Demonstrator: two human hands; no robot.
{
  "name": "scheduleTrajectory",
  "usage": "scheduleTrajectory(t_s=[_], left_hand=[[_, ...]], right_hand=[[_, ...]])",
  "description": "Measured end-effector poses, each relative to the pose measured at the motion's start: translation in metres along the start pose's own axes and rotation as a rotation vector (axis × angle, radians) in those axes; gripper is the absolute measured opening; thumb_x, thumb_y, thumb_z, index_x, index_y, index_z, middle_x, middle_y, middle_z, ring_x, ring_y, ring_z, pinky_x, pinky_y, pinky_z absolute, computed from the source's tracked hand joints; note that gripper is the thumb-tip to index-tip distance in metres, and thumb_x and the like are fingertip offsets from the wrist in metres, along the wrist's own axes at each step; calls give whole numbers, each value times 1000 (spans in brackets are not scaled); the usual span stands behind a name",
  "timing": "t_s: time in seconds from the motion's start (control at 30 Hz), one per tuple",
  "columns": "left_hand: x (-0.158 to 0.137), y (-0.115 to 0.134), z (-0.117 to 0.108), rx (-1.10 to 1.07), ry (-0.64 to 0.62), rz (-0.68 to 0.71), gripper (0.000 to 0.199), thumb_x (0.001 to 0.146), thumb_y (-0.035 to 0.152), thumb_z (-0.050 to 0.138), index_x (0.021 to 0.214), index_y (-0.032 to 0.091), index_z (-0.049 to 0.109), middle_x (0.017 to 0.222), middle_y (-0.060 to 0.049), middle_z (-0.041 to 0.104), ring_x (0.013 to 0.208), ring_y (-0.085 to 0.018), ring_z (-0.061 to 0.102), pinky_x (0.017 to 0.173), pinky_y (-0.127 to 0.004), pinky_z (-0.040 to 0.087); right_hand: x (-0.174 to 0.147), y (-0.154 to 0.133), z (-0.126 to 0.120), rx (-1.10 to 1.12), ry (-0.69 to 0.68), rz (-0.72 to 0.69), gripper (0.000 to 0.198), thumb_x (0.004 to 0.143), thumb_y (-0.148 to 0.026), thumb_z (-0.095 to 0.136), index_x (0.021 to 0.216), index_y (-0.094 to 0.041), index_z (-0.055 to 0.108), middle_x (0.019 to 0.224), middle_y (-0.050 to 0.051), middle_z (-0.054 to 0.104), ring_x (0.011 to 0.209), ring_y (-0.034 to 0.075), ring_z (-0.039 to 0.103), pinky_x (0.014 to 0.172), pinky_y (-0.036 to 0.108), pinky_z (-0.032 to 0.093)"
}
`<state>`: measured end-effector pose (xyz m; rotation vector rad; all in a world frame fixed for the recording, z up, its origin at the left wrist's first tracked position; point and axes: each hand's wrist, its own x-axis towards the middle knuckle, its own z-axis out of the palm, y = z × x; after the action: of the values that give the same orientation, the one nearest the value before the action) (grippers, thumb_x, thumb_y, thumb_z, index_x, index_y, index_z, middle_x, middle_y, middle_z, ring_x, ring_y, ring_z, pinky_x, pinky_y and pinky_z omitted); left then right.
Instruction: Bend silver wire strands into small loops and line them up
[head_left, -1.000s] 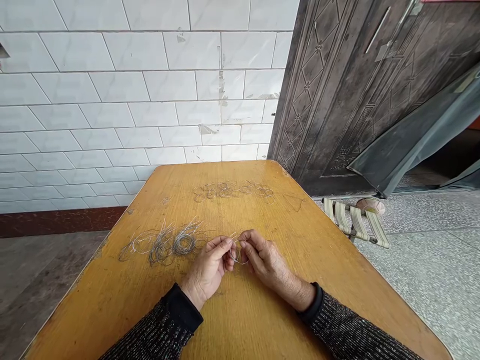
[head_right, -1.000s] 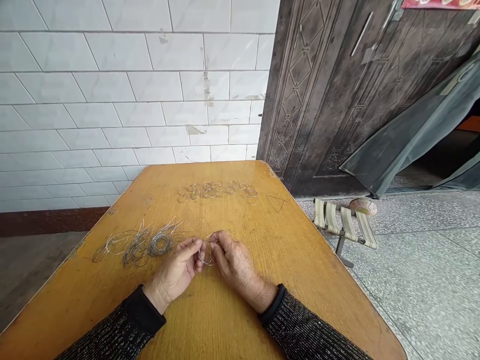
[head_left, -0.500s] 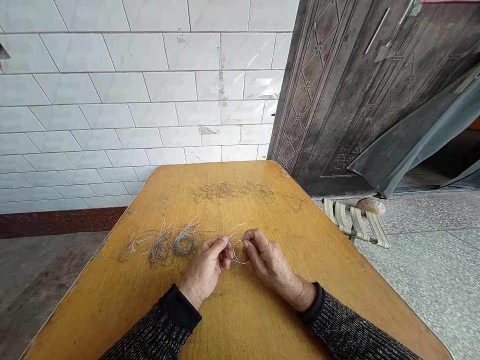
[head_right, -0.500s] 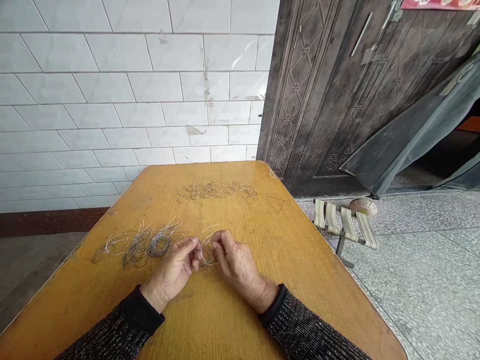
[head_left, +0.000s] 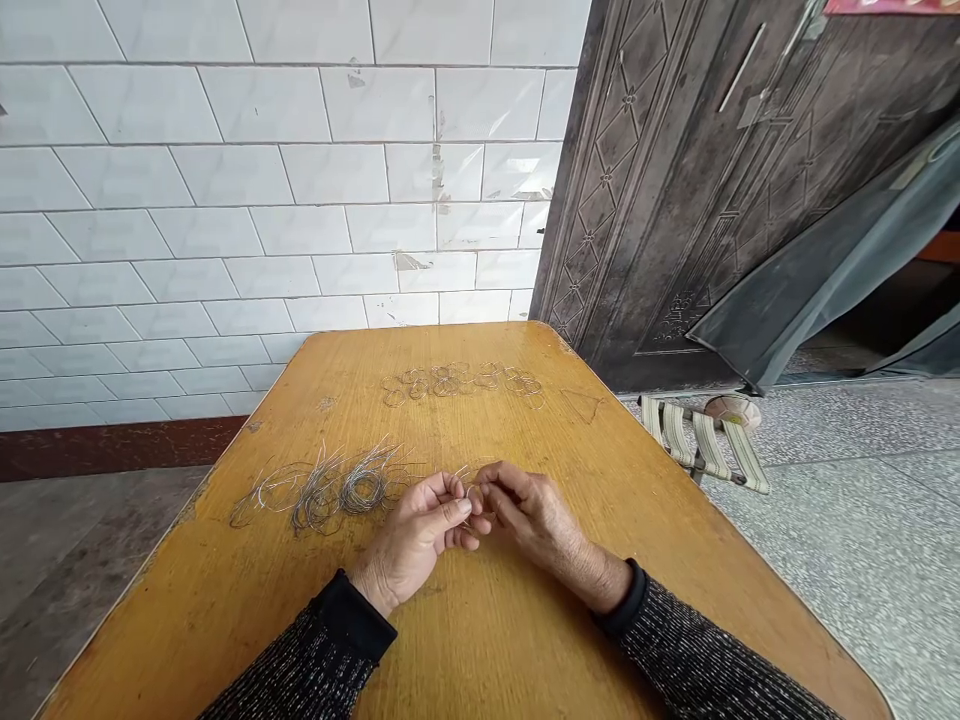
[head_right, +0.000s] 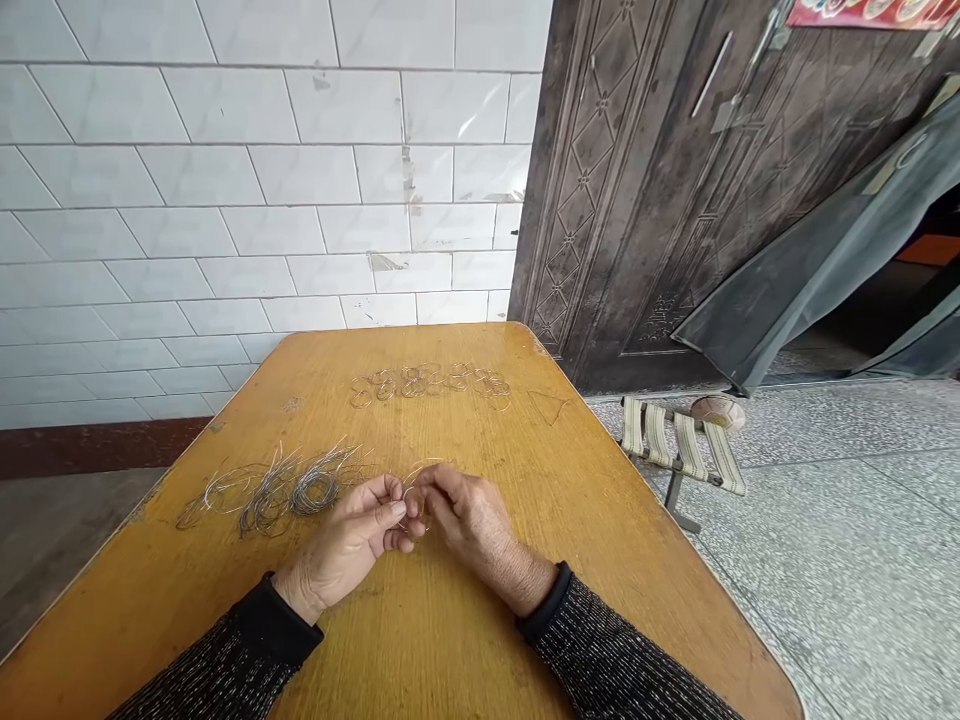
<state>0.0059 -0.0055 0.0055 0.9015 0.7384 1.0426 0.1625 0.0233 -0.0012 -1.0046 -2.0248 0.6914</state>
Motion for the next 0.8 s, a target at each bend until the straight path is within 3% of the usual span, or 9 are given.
scheduleTrajectory(t_s=[0.13,0.2,0.33,0.47,0.53,0.6,0.8], left_hand=[[0,-1,0,-18,32,26,22,68,20,65,72,17,43,85,-2,56,78,-16,60,62,-25,42],[1,-1,0,-14,64,44,26,67,18,65,71,17,40,84,-1,56,75,-15,61,60,-24,42],[3,-3,2,138,162,88,26,67,20,64,69,18,38,74,1,55,62,-11,59,54,-23,42],[3,-4,5,328,199,106,24,68,26,64,70,17,42,64,2,55,53,-11,57,48,-22,43],[3,-3,5,341,205,112,23,68,28,64,71,16,44,64,2,56,52,-11,57,48,-22,43],[4,0,2,332,224,122,21,69,29,63,72,16,47,63,1,56,52,-10,56,49,-22,43],[7,12,-10,108,327,197,20,64,23,68,70,14,51,67,1,56,53,-6,51,47,-17,38]], right_hand=[[2,-3,-5,27,64,168,13,79,-14,38,82,-16,50,51,-4,49,42,9,45,43,19,35],[2,-2,-4,51,37,167,16,75,-9,39,85,-15,49,47,-7,44,39,8,41,41,18,32],[1,5,-1,-49,-27,11,25,75,-8,40,96,-16,51,48,-7,45,42,8,43,45,18,33],[-1,6,-2,-186,-13,-201,14,83,-18,42,81,-17,56,75,3,60,63,11,55,56,20,39],[0,4,-5,-208,-8,-234,16,84,-18,42,76,-17,57,75,4,60,63,11,54,57,20,39],[0,3,-9,-156,6,-180,15,82,-16,44,74,-17,56,65,1,56,57,10,51,53,19,36],[3,1,-11,258,-98,166,12,76,-16,46,81,-15,56,48,-7,40,40,5,34,40,17,26]])
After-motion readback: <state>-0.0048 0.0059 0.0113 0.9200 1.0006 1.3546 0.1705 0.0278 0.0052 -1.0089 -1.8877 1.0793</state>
